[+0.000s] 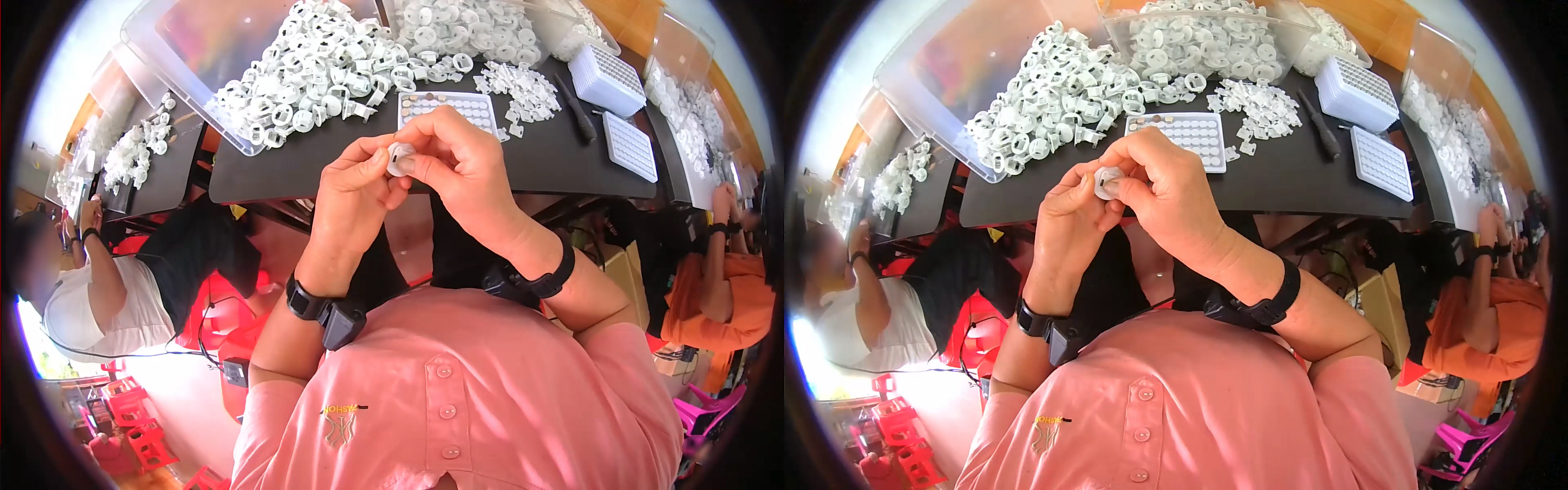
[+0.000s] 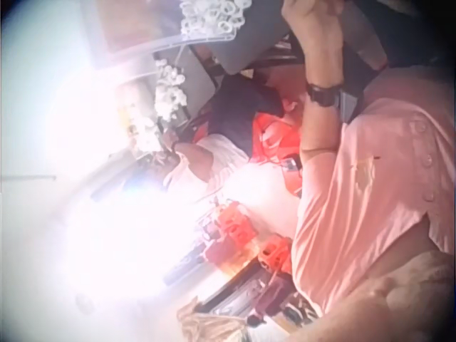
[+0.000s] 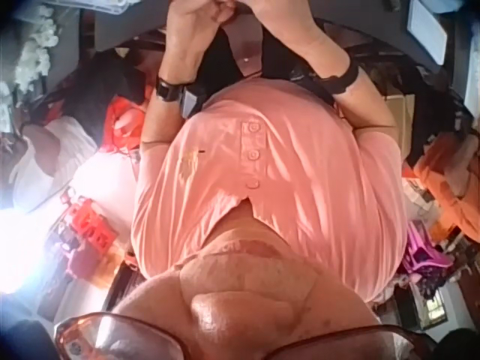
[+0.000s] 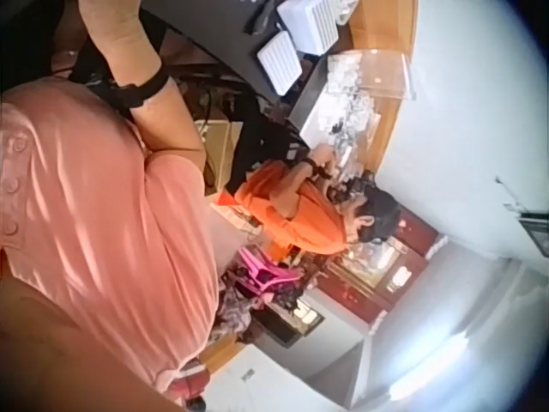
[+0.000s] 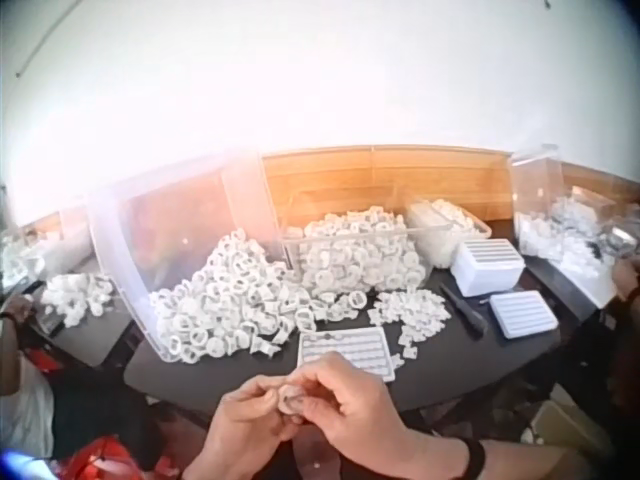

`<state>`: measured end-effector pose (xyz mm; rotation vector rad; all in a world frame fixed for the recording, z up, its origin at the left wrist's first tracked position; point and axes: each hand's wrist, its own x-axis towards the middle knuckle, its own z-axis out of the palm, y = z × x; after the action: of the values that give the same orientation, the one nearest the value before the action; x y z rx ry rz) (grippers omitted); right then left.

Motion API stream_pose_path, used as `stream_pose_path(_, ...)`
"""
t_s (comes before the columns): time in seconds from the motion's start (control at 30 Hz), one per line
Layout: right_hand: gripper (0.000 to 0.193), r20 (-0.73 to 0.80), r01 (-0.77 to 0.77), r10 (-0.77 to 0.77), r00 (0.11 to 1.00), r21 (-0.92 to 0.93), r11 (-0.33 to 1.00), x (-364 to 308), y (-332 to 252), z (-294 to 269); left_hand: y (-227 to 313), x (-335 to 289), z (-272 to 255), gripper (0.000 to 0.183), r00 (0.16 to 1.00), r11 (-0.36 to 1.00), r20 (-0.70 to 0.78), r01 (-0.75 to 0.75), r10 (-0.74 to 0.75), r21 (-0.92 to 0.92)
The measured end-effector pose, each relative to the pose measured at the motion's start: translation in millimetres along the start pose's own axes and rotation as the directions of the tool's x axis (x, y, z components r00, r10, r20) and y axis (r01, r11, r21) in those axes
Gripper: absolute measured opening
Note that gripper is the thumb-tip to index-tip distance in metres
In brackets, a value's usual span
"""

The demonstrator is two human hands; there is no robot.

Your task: Assembling small electronic components into white plastic housings and placing them in organized trays.

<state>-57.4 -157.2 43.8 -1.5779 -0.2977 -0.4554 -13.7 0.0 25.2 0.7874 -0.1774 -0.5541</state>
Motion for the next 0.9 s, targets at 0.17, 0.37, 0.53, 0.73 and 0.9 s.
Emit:
stream_pose_path(0.17,0.015,-0.021,0.048,-0.048,0.999,0.000,0.999,-4.7,-12.1,-0.4,-1.7,-2.6,-1.1,0.029,0.995,0.999,0.101,0.011,-0.006,-0.051)
stream_pose_path(0.37,0.015,-0.047,0.141,-0.148,0.988,-0.121,0.983,-11.7,-14.2,-5.4,-7.4,-5.6,1.8,0.028,0.982,0.994,0.180,-0.031,0.050,-0.108)
stream_pose_path(0.53,0.014,-0.041,0.155,-0.162,0.986,-0.135,0.979,-16.7,-17.3,-8.0,-10.0,-9.0,1.9,0.027,0.980,0.994,0.191,-0.033,0.053,-0.106)
stream_pose_path(0.73,0.013,-0.017,0.090,-0.090,0.996,0.008,0.996,-26.2,-21.9,-5.8,-9.2,-19.1,4.6,0.027,0.982,0.995,0.184,-0.030,0.047,-0.094)
stream_pose_path(0.9,0.015,-0.015,0.119,-0.119,0.993,0.008,0.993,-35.8,-31.6,-2.2,-9.9,-30.9,5.3,0.025,0.978,0.997,0.206,-0.026,0.040,-0.071)
